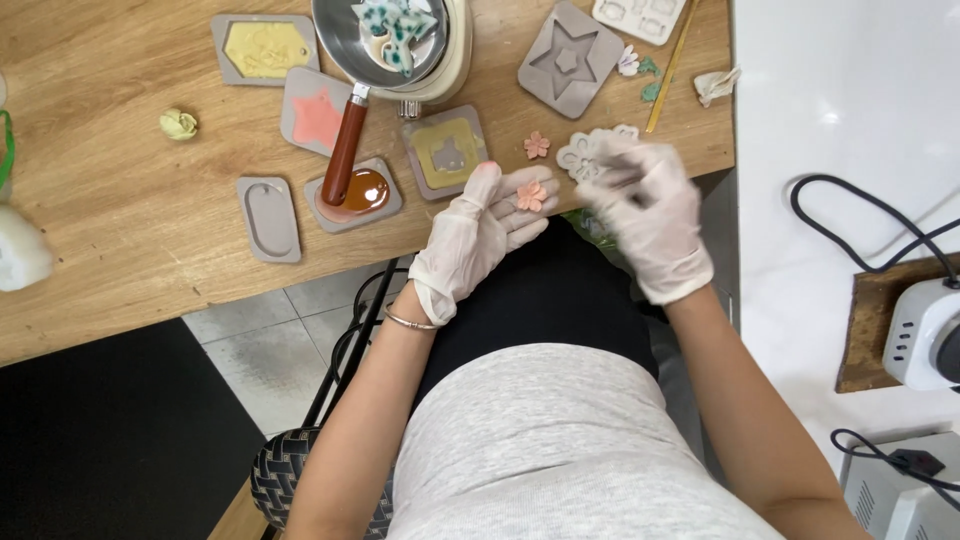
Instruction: The person pours melted colored wax from a small metal pot into silicone molds on a wooden table, wipes the pot with a tissue, and demolds finished wax melt pieces by pressing them out of the molds by hand, setting the released pieces on the table.
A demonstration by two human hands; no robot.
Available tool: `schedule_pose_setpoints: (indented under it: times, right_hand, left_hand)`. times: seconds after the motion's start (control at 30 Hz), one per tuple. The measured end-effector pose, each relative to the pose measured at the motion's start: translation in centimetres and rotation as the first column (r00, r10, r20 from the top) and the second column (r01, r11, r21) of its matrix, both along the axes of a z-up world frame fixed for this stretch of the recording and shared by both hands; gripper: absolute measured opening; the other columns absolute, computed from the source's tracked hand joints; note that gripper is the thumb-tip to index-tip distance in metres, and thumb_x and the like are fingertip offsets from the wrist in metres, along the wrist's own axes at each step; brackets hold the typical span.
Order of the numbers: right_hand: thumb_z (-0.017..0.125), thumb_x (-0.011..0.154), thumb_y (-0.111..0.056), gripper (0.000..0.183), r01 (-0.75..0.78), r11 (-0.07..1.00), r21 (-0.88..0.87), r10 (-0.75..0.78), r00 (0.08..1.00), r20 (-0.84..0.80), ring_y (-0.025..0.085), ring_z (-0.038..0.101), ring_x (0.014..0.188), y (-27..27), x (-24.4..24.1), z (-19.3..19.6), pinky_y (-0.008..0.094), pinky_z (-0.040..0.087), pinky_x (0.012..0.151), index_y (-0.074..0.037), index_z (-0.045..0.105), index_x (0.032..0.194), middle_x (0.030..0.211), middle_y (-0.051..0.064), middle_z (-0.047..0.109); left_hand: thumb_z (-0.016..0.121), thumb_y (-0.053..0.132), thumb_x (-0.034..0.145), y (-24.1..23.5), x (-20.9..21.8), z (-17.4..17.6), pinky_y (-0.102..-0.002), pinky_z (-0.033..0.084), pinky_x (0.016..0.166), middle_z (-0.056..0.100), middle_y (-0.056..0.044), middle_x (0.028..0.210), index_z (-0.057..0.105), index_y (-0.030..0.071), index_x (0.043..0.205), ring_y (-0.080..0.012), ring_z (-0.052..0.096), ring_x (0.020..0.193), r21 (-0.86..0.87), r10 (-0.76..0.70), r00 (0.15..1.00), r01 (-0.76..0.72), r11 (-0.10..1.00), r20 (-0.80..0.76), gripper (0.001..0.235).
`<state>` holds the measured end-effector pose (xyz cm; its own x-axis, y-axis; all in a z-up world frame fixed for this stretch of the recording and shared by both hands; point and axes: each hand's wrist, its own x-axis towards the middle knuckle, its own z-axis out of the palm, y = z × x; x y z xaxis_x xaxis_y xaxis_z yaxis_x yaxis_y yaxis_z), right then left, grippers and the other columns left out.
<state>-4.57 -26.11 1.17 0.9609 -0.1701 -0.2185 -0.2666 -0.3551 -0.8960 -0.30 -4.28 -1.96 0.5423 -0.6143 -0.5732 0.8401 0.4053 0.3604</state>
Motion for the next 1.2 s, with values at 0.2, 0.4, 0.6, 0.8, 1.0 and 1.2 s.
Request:
schedule_pose_setpoints:
  times: [0.2,0.4,0.6,0.8,1.0,1.2]
  right_hand:
    - [0.079,0.092,-0.026,0.038,-0.299,0.954,-0.024,0.294,0.948,-0.118,0.021,0.064,0.107,2.5,-2.9,-2.9,0.034,0.054,0.088,-0.017,0.072,0.129,0.116,0.005,0.067]
    - [0.077,0.090,-0.018,0.039,-0.374,0.927,-0.026,0.374,0.927,-0.021,0.023,0.063,0.103,2.1,-2.6,-3.2,0.036,0.054,0.092,-0.011,0.068,0.128,0.108,0.008,0.062]
    - [0.076,0.094,-0.019,0.035,-0.075,0.980,-0.184,0.056,0.993,-0.109,0.020,0.061,0.094,-1.0,-0.9,-5.1,0.034,0.057,0.082,-0.008,0.066,0.126,0.110,0.011,0.058]
    - [0.082,0.089,-0.014,0.048,-0.046,0.880,-0.473,0.139,0.977,0.163,0.029,0.057,0.114,-4.0,-1.1,-10.3,0.040,0.051,0.099,-0.006,0.065,0.134,0.122,0.010,0.063]
    - [0.084,0.092,-0.026,0.052,-0.101,0.784,-0.613,0.281,0.938,0.205,0.030,0.054,0.119,-0.8,0.4,-7.6,0.044,0.046,0.105,-0.007,0.064,0.136,0.128,0.011,0.062]
    - [0.078,0.087,-0.031,0.052,-0.241,0.623,-0.745,0.439,0.895,0.078,0.027,0.055,0.110,3.4,3.2,-11.9,0.046,0.040,0.093,-0.011,0.066,0.133,0.116,0.007,0.063]
  left_hand:
    - [0.047,0.050,0.104,-0.5,-1.4,-2.1,-0.045,0.043,0.115,0.060,-0.020,0.137,0.050,-0.006,0.144,-0.0310,0.057,0.129,0.047,-0.175,0.968,0.187,0.981,-0.182,0.069]
    - [0.048,0.049,0.102,-0.4,-1.6,-1.9,-0.044,0.045,0.111,0.058,-0.021,0.140,0.052,-0.004,0.144,-0.0304,0.058,0.127,0.157,-0.263,0.955,0.284,0.946,-0.138,0.068]
    - [0.047,0.047,0.100,-0.3,-1.0,-0.1,-0.040,0.050,0.109,0.060,-0.019,0.142,0.049,0.004,0.144,-0.0279,0.062,0.129,0.342,-0.265,0.957,0.291,0.894,-0.121,0.062]
    - [0.048,0.041,0.100,2.2,-1.0,-0.4,-0.040,0.053,0.104,0.068,-0.021,0.134,0.060,-0.003,0.136,-0.0293,0.067,0.121,0.519,-0.123,0.987,0.161,0.840,-0.106,0.058]
    - [0.048,0.039,0.101,4.6,-1.7,1.2,-0.037,0.053,0.103,0.068,-0.020,0.133,0.059,-0.004,0.136,-0.0272,0.067,0.120,0.529,0.002,0.999,0.025,0.848,-0.051,0.056]
    - [0.050,0.037,0.101,6.3,-3.0,1.3,-0.035,0.054,0.098,0.070,-0.020,0.130,0.061,-0.004,0.134,-0.0247,0.069,0.114,0.576,0.070,0.996,-0.027,0.817,-0.052,0.054]
